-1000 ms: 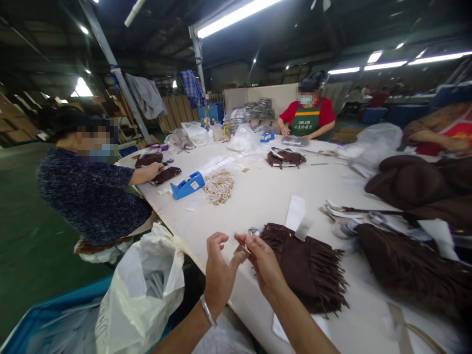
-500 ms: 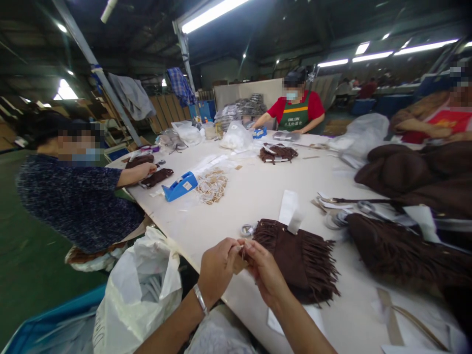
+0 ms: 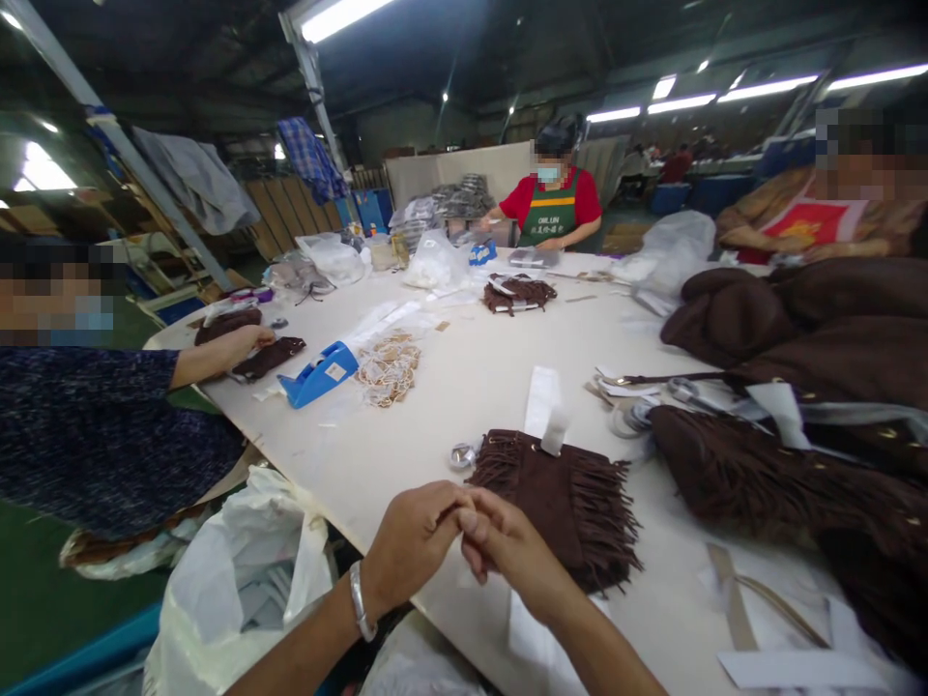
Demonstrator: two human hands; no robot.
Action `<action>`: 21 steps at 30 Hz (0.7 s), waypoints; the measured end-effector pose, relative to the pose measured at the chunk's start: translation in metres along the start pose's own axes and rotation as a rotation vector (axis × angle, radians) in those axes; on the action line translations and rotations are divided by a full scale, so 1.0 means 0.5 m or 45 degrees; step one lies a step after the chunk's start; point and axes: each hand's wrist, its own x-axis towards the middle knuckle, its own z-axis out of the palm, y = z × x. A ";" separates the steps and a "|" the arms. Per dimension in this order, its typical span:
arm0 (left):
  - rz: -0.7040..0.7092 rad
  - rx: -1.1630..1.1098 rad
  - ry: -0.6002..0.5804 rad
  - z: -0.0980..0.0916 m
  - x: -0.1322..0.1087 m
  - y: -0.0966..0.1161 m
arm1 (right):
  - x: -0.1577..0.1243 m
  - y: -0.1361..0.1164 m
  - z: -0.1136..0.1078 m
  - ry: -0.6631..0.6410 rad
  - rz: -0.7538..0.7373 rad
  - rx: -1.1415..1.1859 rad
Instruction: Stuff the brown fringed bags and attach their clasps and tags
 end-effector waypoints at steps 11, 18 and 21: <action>-0.483 -0.851 -0.134 0.033 0.075 -0.116 | 0.078 -0.052 -0.082 0.253 -0.064 -0.975; -0.382 -0.051 0.096 0.049 0.133 -0.208 | 0.170 -0.081 -0.149 0.326 -0.028 -1.475; -0.175 0.425 0.129 0.080 0.163 -0.246 | 0.230 -0.077 -0.177 0.362 -0.020 -1.765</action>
